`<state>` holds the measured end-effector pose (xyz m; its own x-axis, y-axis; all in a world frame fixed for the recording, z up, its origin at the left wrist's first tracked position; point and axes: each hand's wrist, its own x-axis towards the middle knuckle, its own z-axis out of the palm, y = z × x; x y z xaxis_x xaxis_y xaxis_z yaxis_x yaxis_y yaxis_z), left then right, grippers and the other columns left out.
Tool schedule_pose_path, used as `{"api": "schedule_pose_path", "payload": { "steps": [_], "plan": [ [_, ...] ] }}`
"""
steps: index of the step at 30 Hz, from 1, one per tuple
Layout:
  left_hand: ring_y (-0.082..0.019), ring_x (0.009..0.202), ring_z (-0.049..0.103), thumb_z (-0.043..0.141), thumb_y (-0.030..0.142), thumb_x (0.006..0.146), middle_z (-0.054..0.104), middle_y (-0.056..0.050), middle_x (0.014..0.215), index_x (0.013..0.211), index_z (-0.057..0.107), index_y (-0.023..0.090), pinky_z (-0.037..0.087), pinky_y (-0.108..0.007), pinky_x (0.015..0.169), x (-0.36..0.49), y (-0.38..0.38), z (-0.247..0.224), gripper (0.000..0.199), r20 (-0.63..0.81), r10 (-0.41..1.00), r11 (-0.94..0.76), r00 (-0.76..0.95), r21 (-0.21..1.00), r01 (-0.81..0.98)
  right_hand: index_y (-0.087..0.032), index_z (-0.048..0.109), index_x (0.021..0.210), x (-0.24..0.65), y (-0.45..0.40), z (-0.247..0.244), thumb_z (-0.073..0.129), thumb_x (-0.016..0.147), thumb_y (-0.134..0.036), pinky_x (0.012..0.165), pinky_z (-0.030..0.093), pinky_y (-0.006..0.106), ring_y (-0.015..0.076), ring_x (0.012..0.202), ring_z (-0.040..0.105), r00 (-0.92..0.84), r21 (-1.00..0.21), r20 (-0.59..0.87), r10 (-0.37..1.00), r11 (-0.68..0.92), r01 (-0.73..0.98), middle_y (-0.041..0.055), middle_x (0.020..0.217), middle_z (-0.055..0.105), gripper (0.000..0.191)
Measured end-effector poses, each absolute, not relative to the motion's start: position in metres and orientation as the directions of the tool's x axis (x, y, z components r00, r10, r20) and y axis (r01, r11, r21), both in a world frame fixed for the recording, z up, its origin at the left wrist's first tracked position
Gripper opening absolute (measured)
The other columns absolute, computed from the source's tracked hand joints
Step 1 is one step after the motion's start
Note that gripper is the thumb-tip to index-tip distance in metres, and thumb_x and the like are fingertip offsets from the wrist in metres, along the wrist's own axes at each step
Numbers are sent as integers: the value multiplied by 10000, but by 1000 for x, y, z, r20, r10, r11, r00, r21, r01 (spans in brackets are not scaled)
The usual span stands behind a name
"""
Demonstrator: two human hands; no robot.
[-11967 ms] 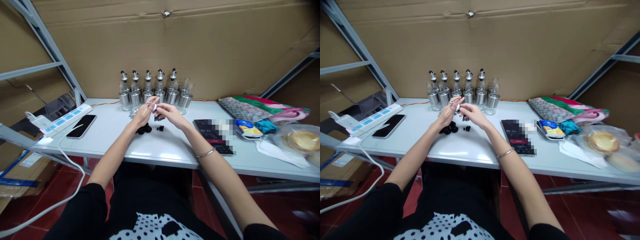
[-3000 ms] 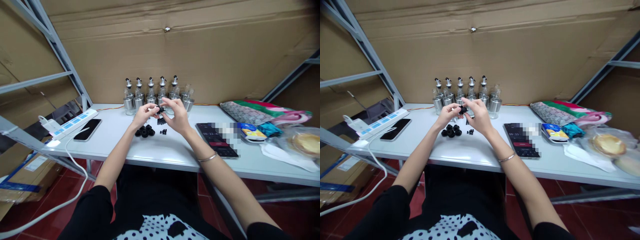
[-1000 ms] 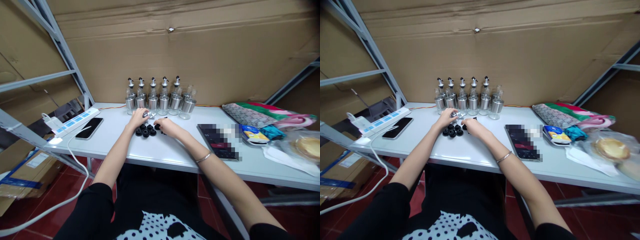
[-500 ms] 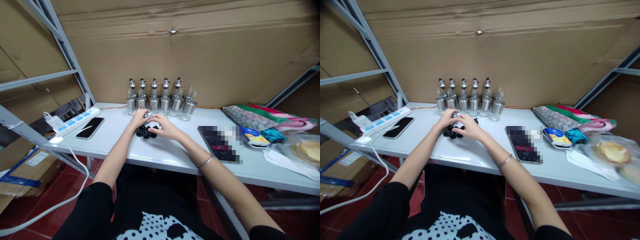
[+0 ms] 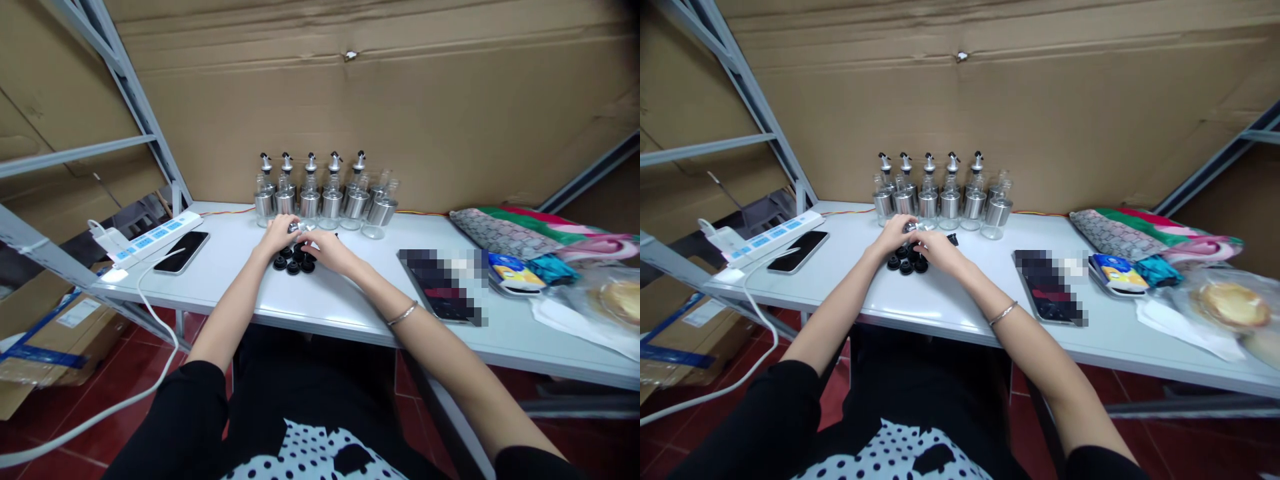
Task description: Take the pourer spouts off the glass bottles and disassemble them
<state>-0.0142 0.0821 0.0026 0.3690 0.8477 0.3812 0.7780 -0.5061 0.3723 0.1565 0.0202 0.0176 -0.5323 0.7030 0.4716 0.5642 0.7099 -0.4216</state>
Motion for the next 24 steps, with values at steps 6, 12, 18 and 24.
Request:
{"api": "schedule_pose_path", "payload": {
  "steps": [6, 12, 18, 24],
  "plan": [
    [-258, 1104, 496, 573, 273, 814, 625, -61, 1122, 1032, 589, 222, 362, -418, 950, -15, 86, 0, 225, 394, 839, -521, 375, 383, 763, -189, 682, 963, 150, 20, 13, 566, 816, -105, 841, 479, 359, 208, 898, 643, -570, -398, 474, 671, 741, 541, 78, 970, 704, 206],
    [-259, 1102, 497, 586, 258, 805, 626, -63, 1108, 1038, 589, 219, 368, -409, 938, -15, 86, 0, 237, 387, 846, -510, 366, 389, 767, -167, 694, 979, 151, 22, 11, 563, 819, -108, 872, 479, 379, 226, 955, 641, -580, -379, 458, 674, 738, 559, 103, 999, 705, 214],
    [-256, 1100, 497, 577, 257, 810, 627, -66, 1113, 1046, 586, 216, 360, -421, 949, -15, 86, 0, 239, 388, 846, -509, 366, 383, 771, -189, 683, 1032, 152, 18, 13, 496, 829, -65, 837, 485, 354, 195, 873, 660, -569, -436, 374, 732, 681, 589, 73, 967, 713, 302],
    [-258, 1120, 494, 570, 269, 817, 617, -76, 1141, 1056, 580, 211, 365, -425, 947, -15, 85, 1, 246, 379, 846, -510, 374, 377, 773, -173, 660, 1034, 152, 17, 13, 555, 808, -87, 780, 501, 323, 170, 788, 664, -534, -490, 374, 758, 651, 580, 69, 931, 708, 264]
  ]
}}
